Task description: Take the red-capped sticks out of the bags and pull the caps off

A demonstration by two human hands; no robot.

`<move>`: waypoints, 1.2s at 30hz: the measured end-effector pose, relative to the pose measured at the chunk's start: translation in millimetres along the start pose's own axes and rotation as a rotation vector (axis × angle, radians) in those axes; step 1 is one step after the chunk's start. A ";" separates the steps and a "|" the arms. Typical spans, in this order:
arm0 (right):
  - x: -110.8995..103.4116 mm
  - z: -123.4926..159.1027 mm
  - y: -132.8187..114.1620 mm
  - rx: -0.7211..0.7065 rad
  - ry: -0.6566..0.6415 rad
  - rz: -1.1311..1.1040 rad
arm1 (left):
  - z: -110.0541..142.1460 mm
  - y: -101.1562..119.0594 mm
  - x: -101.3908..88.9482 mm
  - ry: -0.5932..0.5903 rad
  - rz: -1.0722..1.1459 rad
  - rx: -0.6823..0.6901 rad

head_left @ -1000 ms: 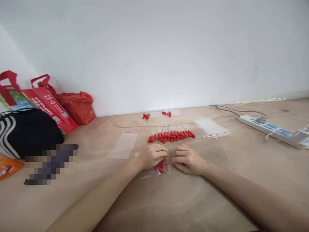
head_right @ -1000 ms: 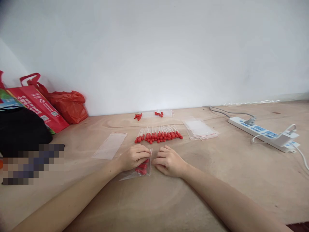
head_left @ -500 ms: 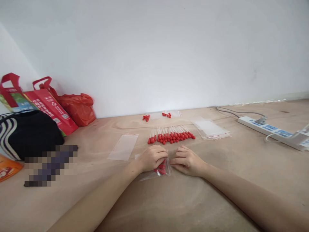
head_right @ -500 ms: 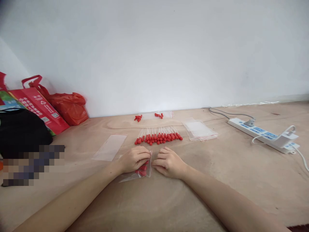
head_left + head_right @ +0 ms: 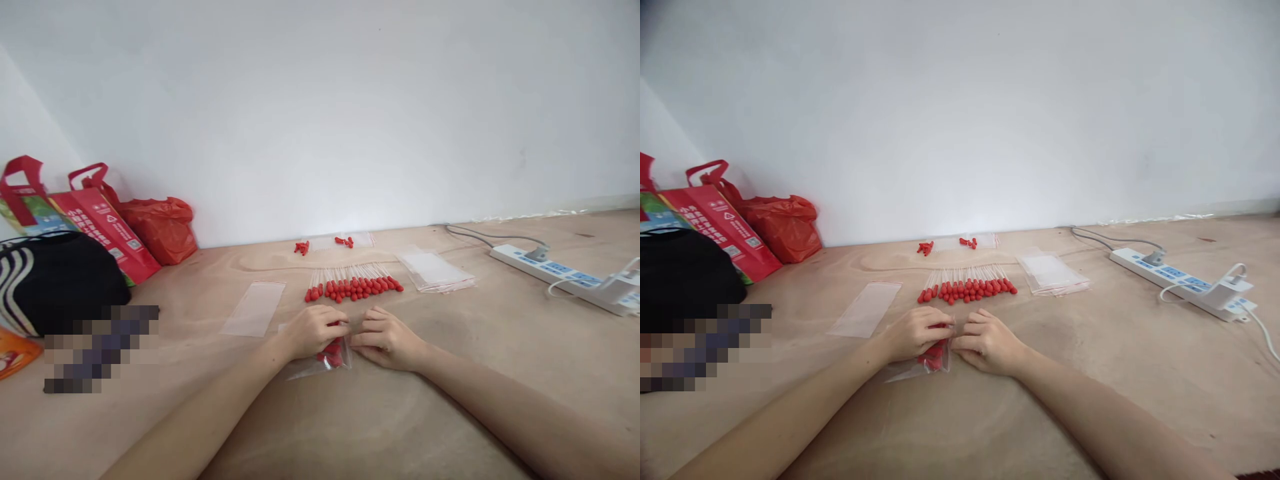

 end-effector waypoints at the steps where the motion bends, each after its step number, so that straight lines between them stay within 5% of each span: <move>1: 0.3 -0.3 -0.1 0.001 -0.004 0.001 | 0.0 0.0 -0.9 0.008 0.004 0.000; 9: 6.1 -2.0 -3.5 -0.027 -0.061 0.038 | 0.5 -0.1 -2.4 0.023 0.005 0.004; 18: 9.1 -13.8 -25.8 -0.252 -0.143 0.243 | -0.2 0.3 -0.3 0.023 -0.015 0.004; 36: -0.7 -8.4 -13.8 -0.114 -0.049 0.219 | -1.4 14.8 -2.8 -0.018 -0.132 0.076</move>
Point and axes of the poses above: each hand's wrist, its own z-axis away from the middle knuckle, its own x-axis out of the palm, y = z × x, the point moved 10 cm from there along -z, towards the middle knuckle, and after that the axes turned 10 degrees about -x, right-handed, at the moved point
